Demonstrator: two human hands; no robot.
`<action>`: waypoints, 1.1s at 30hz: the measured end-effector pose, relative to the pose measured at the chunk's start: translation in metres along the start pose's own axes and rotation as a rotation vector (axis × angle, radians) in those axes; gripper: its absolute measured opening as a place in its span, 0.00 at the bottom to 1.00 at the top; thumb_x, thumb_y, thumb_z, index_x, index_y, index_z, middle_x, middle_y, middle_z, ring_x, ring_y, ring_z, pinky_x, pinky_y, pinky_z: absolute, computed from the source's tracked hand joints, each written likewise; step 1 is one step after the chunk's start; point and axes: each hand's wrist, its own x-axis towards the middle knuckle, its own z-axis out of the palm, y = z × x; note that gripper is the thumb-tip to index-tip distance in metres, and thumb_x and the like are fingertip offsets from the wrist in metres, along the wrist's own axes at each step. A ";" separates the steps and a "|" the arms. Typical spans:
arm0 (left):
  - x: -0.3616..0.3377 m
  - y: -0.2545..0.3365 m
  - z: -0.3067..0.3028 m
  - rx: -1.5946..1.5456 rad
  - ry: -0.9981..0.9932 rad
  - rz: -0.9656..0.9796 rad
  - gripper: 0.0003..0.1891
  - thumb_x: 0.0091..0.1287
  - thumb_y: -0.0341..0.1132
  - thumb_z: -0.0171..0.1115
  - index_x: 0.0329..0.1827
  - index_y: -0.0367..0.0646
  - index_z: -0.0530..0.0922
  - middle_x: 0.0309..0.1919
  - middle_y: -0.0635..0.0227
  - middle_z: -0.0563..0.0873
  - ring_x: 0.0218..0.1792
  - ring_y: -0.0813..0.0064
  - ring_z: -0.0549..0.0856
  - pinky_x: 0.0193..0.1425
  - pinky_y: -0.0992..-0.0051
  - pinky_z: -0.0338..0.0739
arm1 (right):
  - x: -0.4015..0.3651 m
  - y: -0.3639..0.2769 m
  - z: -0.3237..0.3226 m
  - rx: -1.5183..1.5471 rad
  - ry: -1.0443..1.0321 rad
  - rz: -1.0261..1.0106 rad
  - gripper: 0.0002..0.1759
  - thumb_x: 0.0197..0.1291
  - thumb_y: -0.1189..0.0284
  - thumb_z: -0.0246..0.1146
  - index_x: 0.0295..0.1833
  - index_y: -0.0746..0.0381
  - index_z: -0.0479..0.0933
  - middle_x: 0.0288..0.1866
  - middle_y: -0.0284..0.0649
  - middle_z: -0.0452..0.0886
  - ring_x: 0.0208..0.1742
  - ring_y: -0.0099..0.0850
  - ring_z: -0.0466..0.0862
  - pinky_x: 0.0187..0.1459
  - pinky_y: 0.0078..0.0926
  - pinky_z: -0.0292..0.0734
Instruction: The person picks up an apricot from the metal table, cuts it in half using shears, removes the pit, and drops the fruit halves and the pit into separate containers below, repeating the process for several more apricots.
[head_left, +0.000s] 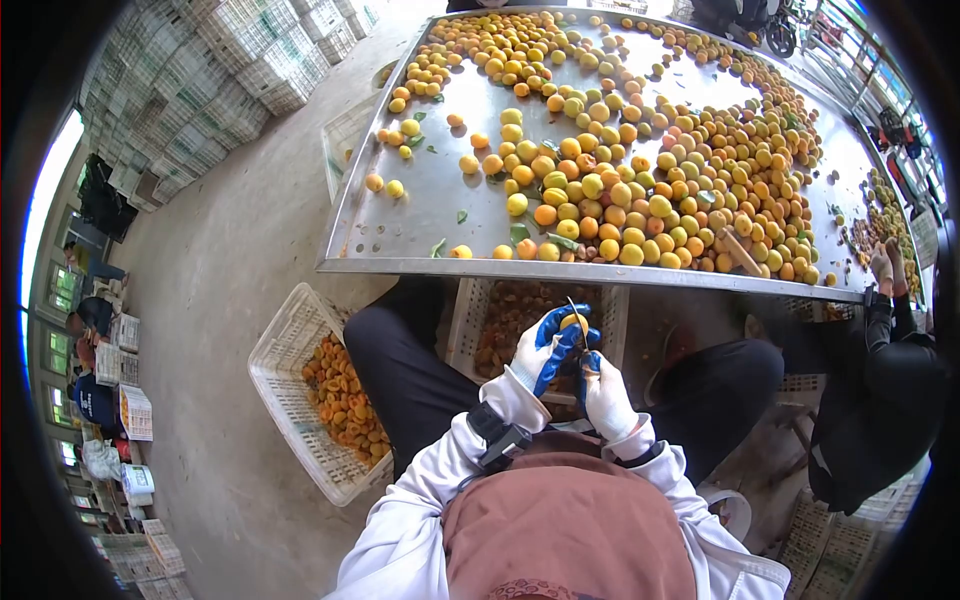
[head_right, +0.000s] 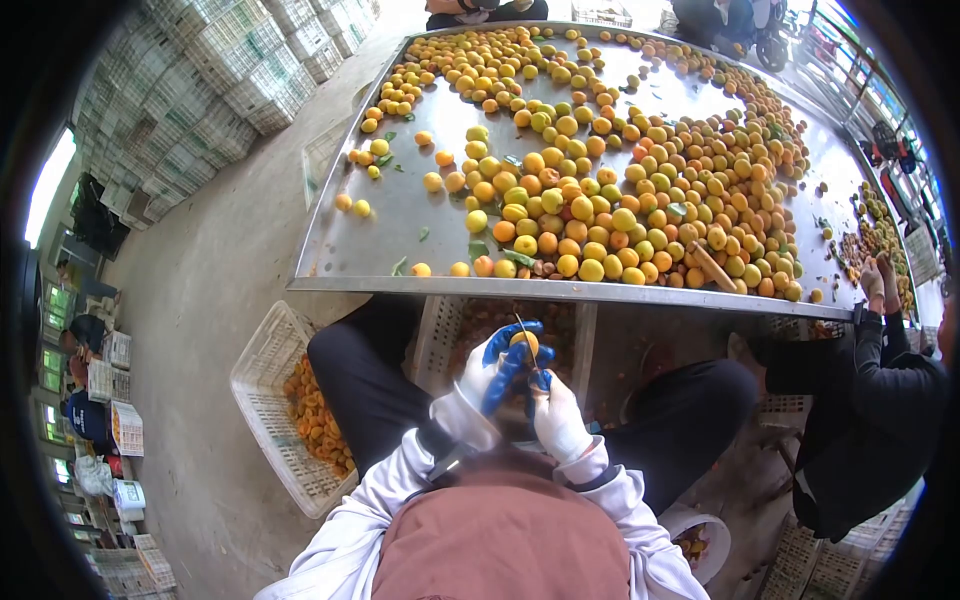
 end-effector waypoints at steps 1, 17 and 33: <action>0.000 0.000 0.001 0.056 0.042 -0.020 0.22 0.76 0.43 0.63 0.65 0.38 0.76 0.47 0.58 0.88 0.49 0.67 0.88 0.55 0.68 0.86 | 0.001 0.005 0.002 0.000 0.001 0.001 0.16 0.82 0.68 0.47 0.52 0.67 0.78 0.42 0.34 0.82 0.45 0.22 0.76 0.49 0.25 0.75; 0.002 -0.018 0.009 0.284 0.358 0.004 0.19 0.74 0.48 0.64 0.42 0.38 0.81 0.27 0.68 0.83 0.28 0.75 0.84 0.34 0.75 0.77 | 0.026 0.069 -0.002 1.373 -0.374 0.490 0.11 0.77 0.67 0.57 0.53 0.60 0.81 0.41 0.37 0.84 0.40 0.28 0.84 0.37 0.20 0.80; -0.011 0.025 0.007 1.054 0.125 0.439 0.19 0.72 0.41 0.67 0.56 0.34 0.78 0.34 0.60 0.89 0.33 0.70 0.89 0.40 0.68 0.83 | 0.006 -0.038 -0.038 0.628 0.148 0.068 0.22 0.80 0.58 0.51 0.61 0.66 0.76 0.26 0.29 0.74 0.18 0.19 0.72 0.17 0.17 0.65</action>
